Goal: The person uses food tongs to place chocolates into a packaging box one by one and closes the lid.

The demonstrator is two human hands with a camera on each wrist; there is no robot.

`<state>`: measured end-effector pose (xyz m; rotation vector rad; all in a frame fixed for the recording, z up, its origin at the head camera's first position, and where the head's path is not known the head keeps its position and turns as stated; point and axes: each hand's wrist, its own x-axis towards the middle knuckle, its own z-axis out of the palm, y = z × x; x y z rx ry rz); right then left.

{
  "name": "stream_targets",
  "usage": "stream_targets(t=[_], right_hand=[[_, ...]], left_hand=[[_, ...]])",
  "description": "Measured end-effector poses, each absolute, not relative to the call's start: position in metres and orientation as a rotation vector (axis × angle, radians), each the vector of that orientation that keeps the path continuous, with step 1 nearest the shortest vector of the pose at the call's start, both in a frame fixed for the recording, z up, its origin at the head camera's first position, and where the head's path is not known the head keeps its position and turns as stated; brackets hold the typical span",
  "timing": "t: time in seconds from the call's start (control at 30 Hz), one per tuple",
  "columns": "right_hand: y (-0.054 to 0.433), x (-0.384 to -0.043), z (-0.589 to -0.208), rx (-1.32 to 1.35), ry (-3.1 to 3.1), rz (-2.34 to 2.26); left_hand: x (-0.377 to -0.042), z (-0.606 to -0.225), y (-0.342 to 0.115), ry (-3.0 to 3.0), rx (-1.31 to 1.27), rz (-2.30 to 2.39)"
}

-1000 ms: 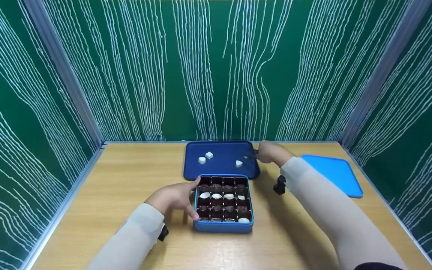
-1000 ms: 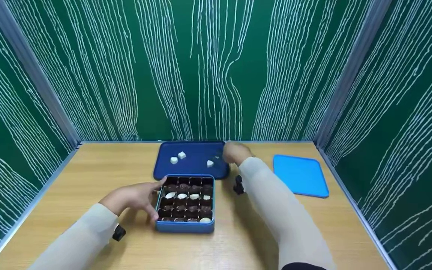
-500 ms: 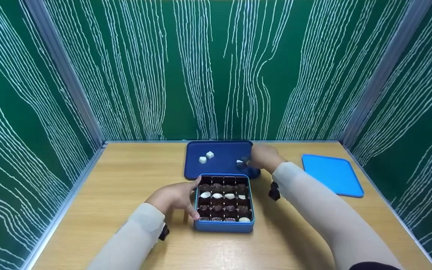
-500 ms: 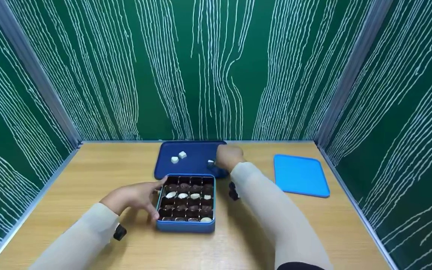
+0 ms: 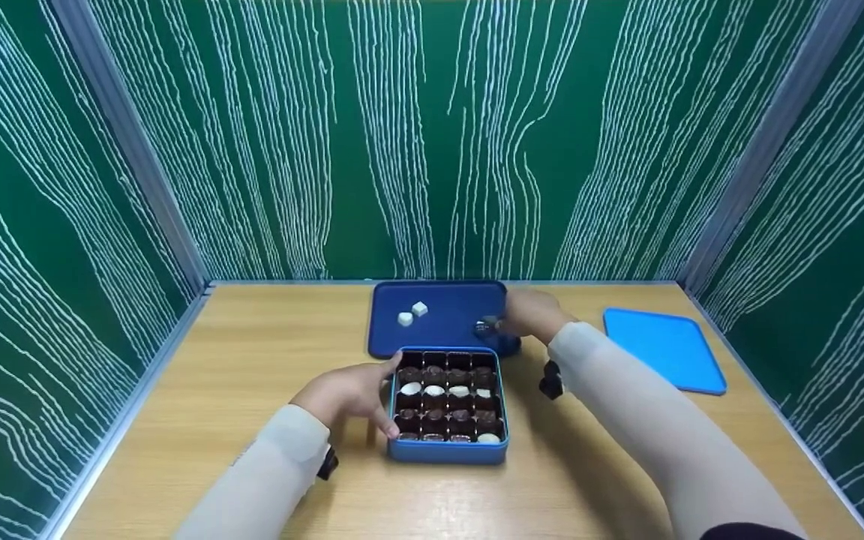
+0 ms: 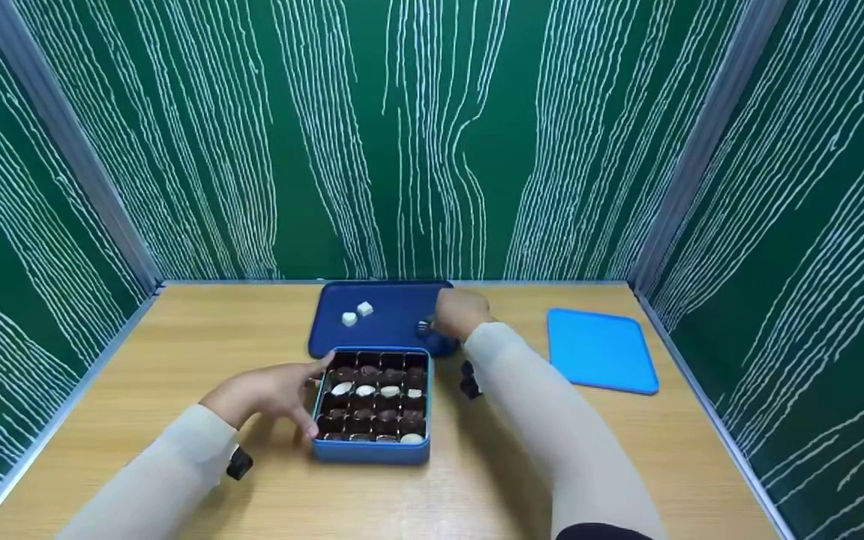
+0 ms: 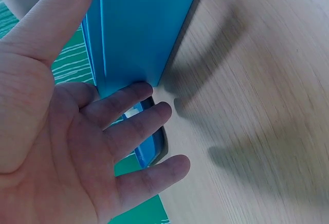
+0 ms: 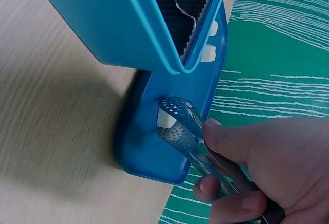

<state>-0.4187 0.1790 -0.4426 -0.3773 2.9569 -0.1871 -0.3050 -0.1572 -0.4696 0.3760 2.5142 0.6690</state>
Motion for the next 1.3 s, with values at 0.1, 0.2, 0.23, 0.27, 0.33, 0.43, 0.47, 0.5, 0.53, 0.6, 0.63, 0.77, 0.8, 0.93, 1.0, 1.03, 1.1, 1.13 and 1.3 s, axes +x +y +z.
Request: stream_targets(t=[0.1, 0.2, 0.23, 0.27, 0.33, 0.43, 0.47, 0.5, 0.53, 0.6, 0.63, 0.77, 0.8, 0.93, 1.0, 1.03, 1.1, 1.13, 1.3], right_hand=[[0.182, -0.415, -0.437, -0.391, 2.955, -0.173], [0.182, -0.409, -0.426, -0.386, 2.943, -0.171], [0.182, -0.406, -0.422, -0.383, 2.936, -0.173], [0.182, -0.404, -0.418, -0.377, 2.923, -0.169], [0.182, -0.397, -0.408, -0.372, 2.901, -0.17], [0.183, -0.381, -0.393, -0.436, 2.882, -0.159], [0.183, -0.374, -0.387, -0.481, 2.881, -0.148], [0.183, -0.367, -0.382, -0.532, 2.878, -0.14], [0.182, -0.359, -0.377, -0.595, 2.873, -0.127], [0.181, -0.343, -0.369, -0.712, 2.855, -0.114], [0.18, -0.335, -0.365, -0.77, 2.844, -0.107], [0.171, -0.306, -0.359, -0.913, 2.718, -0.087], [0.169, -0.3, -0.359, -0.946, 2.696, -0.064], [0.154, -0.286, -0.363, -1.058, 2.64, 0.07], [0.148, -0.282, -0.366, -1.1, 2.635, 0.152], [0.144, -0.281, -0.367, -1.108, 2.627, 0.182], [0.138, -0.28, -0.369, -1.117, 2.615, 0.244], [0.134, -0.279, -0.37, -1.106, 2.606, 0.267], [0.117, -0.276, -0.371, -1.059, 2.587, 0.393]], left_hand=[[-0.304, -0.469, -0.157, 2.514, 0.387, 0.672], [-0.304, -0.469, -0.156, 2.52, 0.397, 0.672], [-0.304, -0.47, -0.156, 2.524, 0.405, 0.668], [-0.303, -0.47, -0.156, 2.523, 0.403, 0.672], [-0.303, -0.47, -0.156, 2.518, 0.404, 0.677], [-0.303, -0.471, -0.155, 2.511, 0.408, 0.677], [-0.302, -0.47, -0.155, 2.508, 0.408, 0.68], [-0.302, -0.47, -0.155, 2.503, 0.407, 0.682], [-0.302, -0.47, -0.155, 2.501, 0.406, 0.682], [-0.302, -0.469, -0.156, 2.499, 0.403, 0.684], [-0.302, -0.469, -0.156, 2.496, 0.4, 0.686], [-0.303, -0.467, -0.157, 2.495, 0.39, 0.685], [-0.303, -0.467, -0.156, 2.495, 0.388, 0.685], [-0.303, -0.466, -0.157, 2.487, 0.376, 0.698], [-0.303, -0.466, -0.157, 2.48, 0.368, 0.708], [-0.303, -0.466, -0.157, 2.475, 0.37, 0.717], [-0.302, -0.466, -0.156, 2.473, 0.378, 0.721], [-0.302, -0.466, -0.155, 2.473, 0.384, 0.722], [-0.302, -0.466, -0.153, 2.485, 0.405, 0.707]])
